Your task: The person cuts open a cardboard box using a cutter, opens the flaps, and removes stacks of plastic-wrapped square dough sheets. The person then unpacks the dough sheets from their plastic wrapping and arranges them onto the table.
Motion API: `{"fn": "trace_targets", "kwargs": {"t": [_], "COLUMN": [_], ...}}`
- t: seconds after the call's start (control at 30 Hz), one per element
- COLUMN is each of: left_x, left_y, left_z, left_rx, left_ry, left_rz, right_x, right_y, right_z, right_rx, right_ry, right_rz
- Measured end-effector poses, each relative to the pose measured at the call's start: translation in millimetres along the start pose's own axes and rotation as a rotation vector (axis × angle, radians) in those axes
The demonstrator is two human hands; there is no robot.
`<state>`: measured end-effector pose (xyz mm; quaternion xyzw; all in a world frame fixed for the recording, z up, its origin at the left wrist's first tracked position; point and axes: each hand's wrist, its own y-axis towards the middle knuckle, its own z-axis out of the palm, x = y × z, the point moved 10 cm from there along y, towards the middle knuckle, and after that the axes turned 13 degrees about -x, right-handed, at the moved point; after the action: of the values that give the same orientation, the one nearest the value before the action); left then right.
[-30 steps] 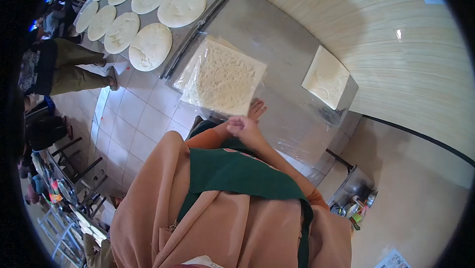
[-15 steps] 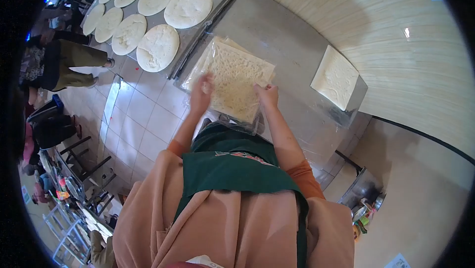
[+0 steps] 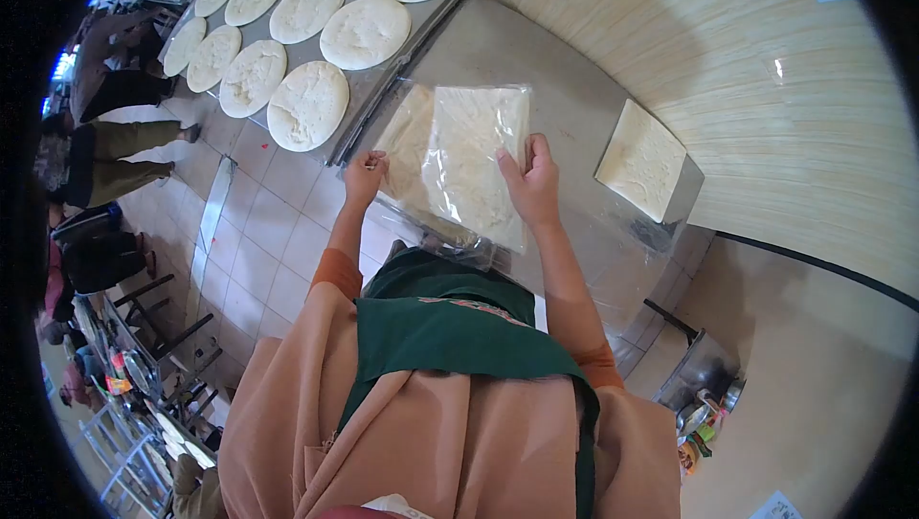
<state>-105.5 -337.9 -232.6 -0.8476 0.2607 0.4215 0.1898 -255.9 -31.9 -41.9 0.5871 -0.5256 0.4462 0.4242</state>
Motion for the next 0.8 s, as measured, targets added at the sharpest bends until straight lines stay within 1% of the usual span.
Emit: {"fn": "trace_targets", "kwargs": {"t": [0.1,0.2,0.3,0.33,0.4,0.5,0.53,0.57,0.6,0.63,0.73,0.8], "left_x": [16,21,30,29,25,31,60,58,51,44,7,-8], "left_y": [5,5,9,10,9,18,9,13,17,19,28,22], "left_z": [10,17,22,19,12,-2,21,20,18,17,14,11], "left_rx": [0.164,0.332,0.508,0.490,0.454,0.462,0.573,0.554,0.536,0.519,0.459,0.311], "left_ry": [-0.137,-0.325,-0.275,-0.284,-0.304,-0.097,-0.417,-0.353,-0.289,-0.224,0.264,0.088], "left_rz": [-0.111,-0.256,-0.255,-0.275,-0.315,-0.363,-0.695,-0.612,-0.530,-0.448,0.037,-0.040], "right_x": [50,92,81,62,-2,-124,-162,-196,-204,-209,-215,-214], "right_y": [-17,-33,-34,-33,-36,-57,-67,-77,-82,-83,-84,-76], "right_z": [6,16,21,23,34,51,54,55,54,53,48,40], "right_rx": [0.172,0.236,0.134,0.075,-0.041,-0.150,-0.169,-0.189,-0.211,-0.207,-0.203,-0.210], "right_ry": [-0.068,0.156,0.300,0.359,0.474,0.384,0.343,0.301,0.259,0.303,0.397,0.407], "right_rz": [0.012,0.034,0.117,0.198,0.360,0.511,0.549,0.586,0.623,0.643,0.668,0.635]}}
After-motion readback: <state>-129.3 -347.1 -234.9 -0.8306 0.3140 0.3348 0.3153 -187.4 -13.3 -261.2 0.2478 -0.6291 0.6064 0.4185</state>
